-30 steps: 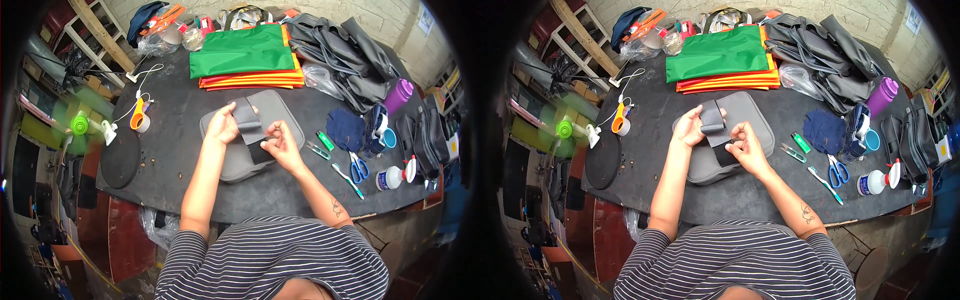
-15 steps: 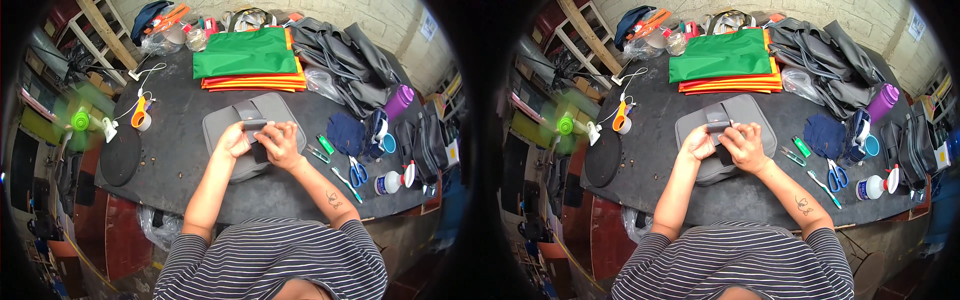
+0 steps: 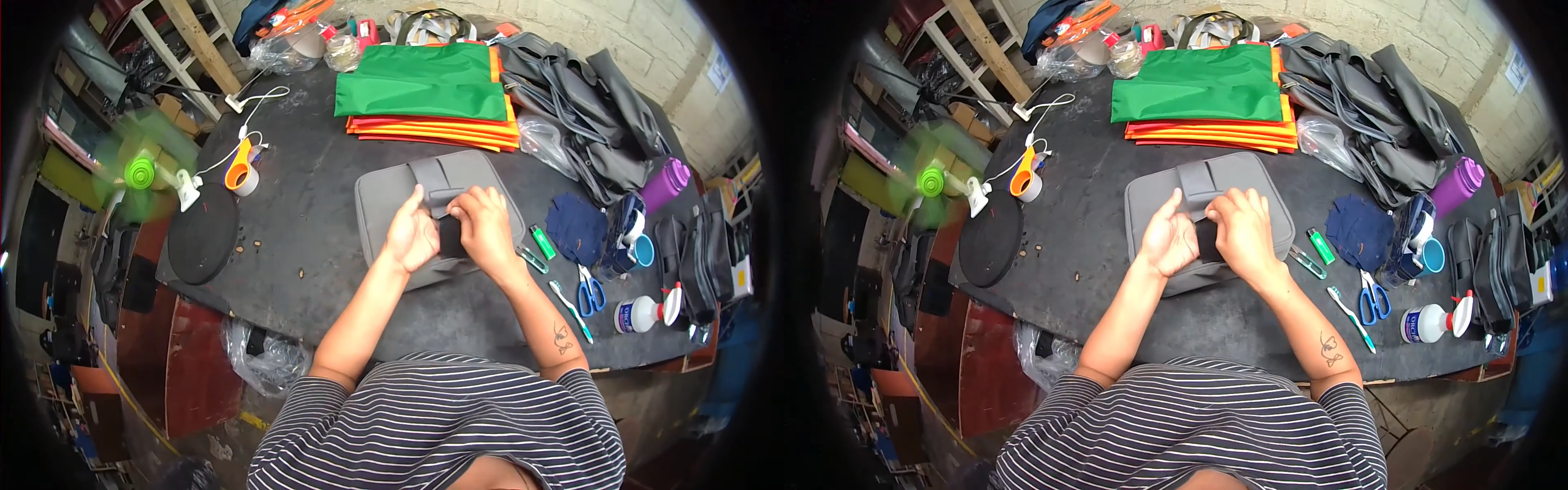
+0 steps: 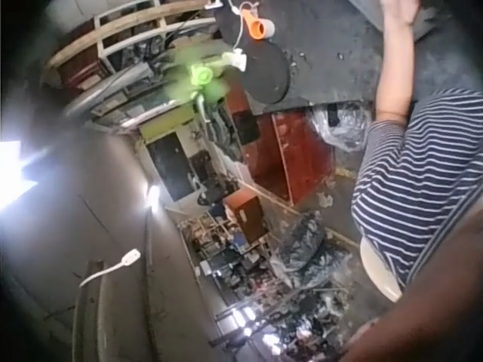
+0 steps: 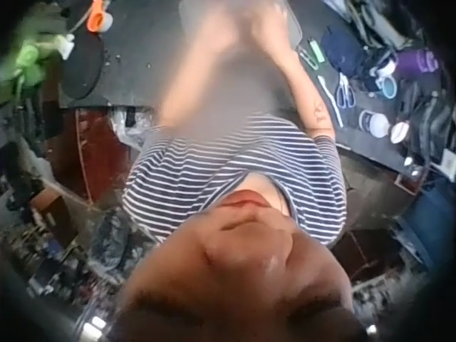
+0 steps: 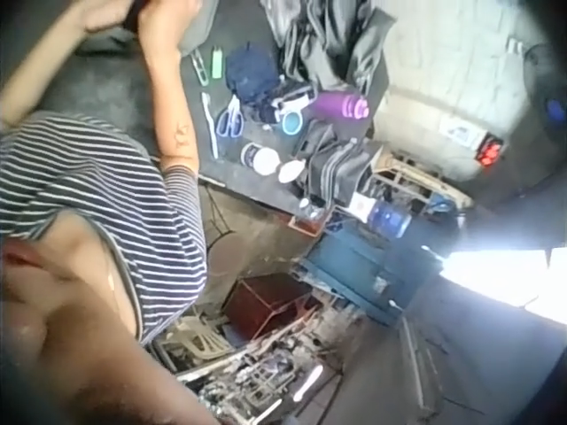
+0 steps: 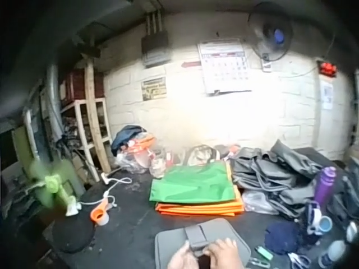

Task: Inspecting a manufactured gray bag for defects and trimming loose threads using snips.

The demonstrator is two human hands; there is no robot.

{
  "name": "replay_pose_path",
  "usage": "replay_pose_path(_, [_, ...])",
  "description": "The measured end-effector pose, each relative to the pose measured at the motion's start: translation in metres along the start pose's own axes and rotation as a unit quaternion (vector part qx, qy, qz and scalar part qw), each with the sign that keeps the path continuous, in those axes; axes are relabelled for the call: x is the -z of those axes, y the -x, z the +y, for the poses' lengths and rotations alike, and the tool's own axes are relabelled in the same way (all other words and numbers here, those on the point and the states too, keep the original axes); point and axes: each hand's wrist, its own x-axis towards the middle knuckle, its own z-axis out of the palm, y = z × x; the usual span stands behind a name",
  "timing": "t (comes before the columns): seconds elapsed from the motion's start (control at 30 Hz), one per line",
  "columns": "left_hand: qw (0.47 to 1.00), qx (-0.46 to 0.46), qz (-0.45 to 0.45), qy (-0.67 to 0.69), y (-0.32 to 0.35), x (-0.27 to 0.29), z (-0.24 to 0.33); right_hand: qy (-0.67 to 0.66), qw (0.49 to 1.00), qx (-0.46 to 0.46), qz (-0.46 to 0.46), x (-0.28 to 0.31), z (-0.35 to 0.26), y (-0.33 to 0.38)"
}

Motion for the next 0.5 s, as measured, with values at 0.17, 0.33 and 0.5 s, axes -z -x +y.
replay_pose_path(0.17, [0.982,-0.065,0.060,-0.166,0.021,-0.003,-0.011,-0.017,0.997,0.053,-0.050,0.002,-0.007,0.001])
replay_pose_path(0.33, [0.956,-0.114,0.012,-0.270,0.023,-0.001,-0.016,0.041,0.990,0.091,-0.097,0.007,-0.002,-0.012])
replay_pose_path(0.5, [0.927,-0.141,0.051,-0.344,0.020,0.001,-0.031,0.018,0.992,0.042,-0.119,0.002,0.008,-0.033])
